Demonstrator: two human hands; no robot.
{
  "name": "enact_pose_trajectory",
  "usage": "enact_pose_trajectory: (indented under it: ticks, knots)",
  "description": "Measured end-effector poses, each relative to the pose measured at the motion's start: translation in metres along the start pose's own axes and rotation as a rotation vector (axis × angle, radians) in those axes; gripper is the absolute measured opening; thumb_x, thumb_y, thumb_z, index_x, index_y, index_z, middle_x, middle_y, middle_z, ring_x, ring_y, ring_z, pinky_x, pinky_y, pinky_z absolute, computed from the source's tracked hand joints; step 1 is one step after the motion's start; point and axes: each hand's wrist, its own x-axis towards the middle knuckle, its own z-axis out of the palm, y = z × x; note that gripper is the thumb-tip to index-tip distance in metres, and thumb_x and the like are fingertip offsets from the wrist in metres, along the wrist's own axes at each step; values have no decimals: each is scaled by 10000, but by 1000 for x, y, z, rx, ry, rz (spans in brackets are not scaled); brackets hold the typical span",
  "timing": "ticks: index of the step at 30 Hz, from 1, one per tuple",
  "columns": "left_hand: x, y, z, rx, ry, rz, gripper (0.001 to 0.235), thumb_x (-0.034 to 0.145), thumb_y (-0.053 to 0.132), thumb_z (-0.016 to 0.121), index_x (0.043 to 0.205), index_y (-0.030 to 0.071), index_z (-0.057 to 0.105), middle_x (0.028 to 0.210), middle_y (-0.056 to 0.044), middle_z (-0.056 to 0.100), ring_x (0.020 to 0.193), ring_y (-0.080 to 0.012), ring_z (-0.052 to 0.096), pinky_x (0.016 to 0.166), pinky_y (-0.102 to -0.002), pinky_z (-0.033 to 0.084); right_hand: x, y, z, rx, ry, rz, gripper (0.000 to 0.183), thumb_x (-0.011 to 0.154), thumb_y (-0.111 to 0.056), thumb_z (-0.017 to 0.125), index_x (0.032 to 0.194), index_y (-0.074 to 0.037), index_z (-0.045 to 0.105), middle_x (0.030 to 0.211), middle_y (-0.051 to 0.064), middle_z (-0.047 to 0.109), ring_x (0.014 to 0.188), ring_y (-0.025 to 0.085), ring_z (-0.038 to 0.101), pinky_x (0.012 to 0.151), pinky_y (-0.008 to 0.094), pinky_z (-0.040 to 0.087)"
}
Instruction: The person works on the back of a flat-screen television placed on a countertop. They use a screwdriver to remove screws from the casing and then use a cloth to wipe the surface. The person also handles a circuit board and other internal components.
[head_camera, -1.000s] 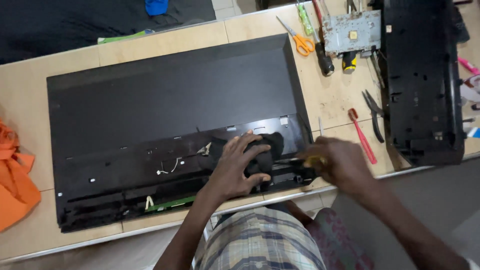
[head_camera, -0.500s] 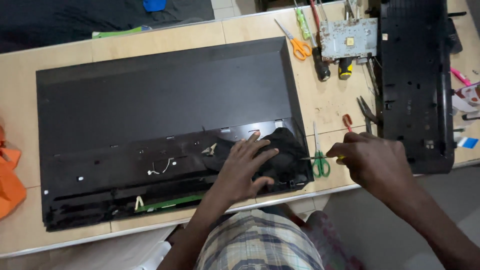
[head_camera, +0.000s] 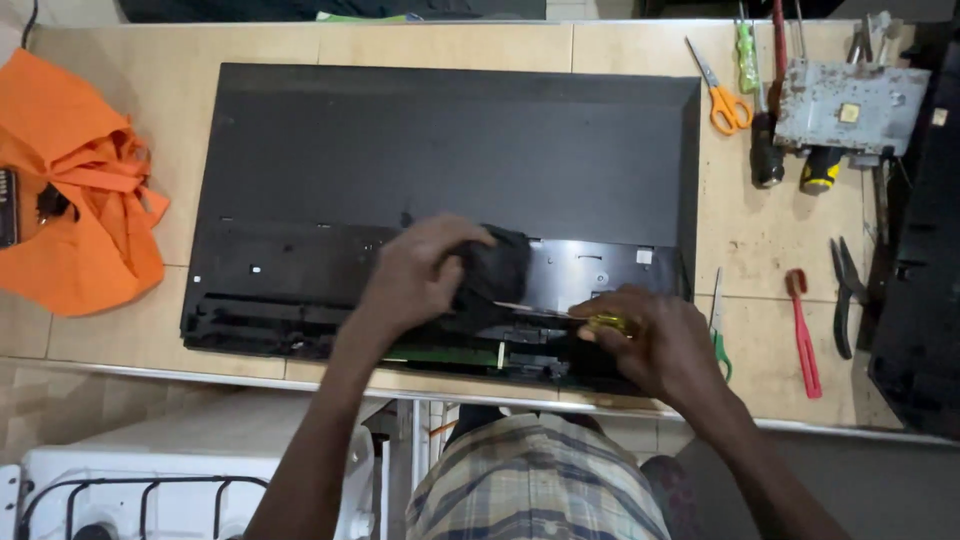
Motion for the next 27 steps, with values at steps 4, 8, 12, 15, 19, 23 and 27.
enact_pose_trajectory:
  ticks: [4, 8, 12, 15, 19, 23, 27]
  knots:
    - [-19, 13, -37, -102, 141, -131, 421, 938, 16, 512, 1311, 150, 653, 1228, -181, 687, 1248, -497, 599, 1048, -628, 466, 10, -13, -13, 85, 31, -58, 331, 795, -198, 791, 1062, -391, 820, 984, 97, 797, 986, 461, 725, 829, 570, 578]
    - [-38, -1, -20, -24, 42, -133, 414, 866, 98, 551, 1258, 154, 674, 1177, -198, 700, 1173, -479, 628, 1004, -585, 498, 16, -6, -20, -159, -59, -107, 243, 841, -319, 729, 1065, -370, 810, 1003, 101, 791, 932, 476, 739, 832, 609, 593]
    - [-51, 3, 1, 86, -120, -266, 354, 896, 260, 725, 1237, 216, 639, 1346, -47, 626, 1253, -294, 552, 992, -531, 411, 10, 2, -9, -368, -22, -150, 193, 898, -380, 677, 1046, -441, 785, 914, -118, 763, 699, 242, 738, 529, 439, 529]
    - [-56, -1, 15, 120, -84, -245, 391, 857, 328, 802, 1202, 230, 647, 1329, -21, 591, 1255, -292, 512, 959, -529, 388, 2, 0, -11, -320, 62, -182, 207, 895, -436, 664, 1052, -448, 798, 897, -111, 763, 699, 213, 738, 508, 420, 512]
    - [-59, -13, 41, 244, 17, -179, 427, 815, 408, 793, 1198, 252, 687, 1270, -26, 560, 1257, -309, 462, 946, -518, 348, 2, -19, -16, -234, 101, -194, 200, 858, -421, 722, 1022, -423, 838, 913, -143, 788, 705, 131, 761, 513, 356, 496]
    - [-56, -13, 39, 184, -44, -117, 463, 845, 467, 771, 1234, 234, 677, 1343, -65, 528, 1302, -316, 425, 970, -517, 327, 12, -15, 8, -365, 38, -169, 235, 888, -427, 671, 1083, -466, 798, 901, -93, 774, 643, 276, 746, 482, 465, 513]
    - [-63, -16, 13, 107, -151, -81, 609, 855, 359, 787, 1416, 235, 585, 1457, -76, 494, 1398, -333, 392, 1067, -562, 310, 10, -36, -6, -476, -102, 24, 251, 917, -525, 588, 1100, -500, 756, 984, -142, 775, 837, 258, 775, 582, 468, 551]
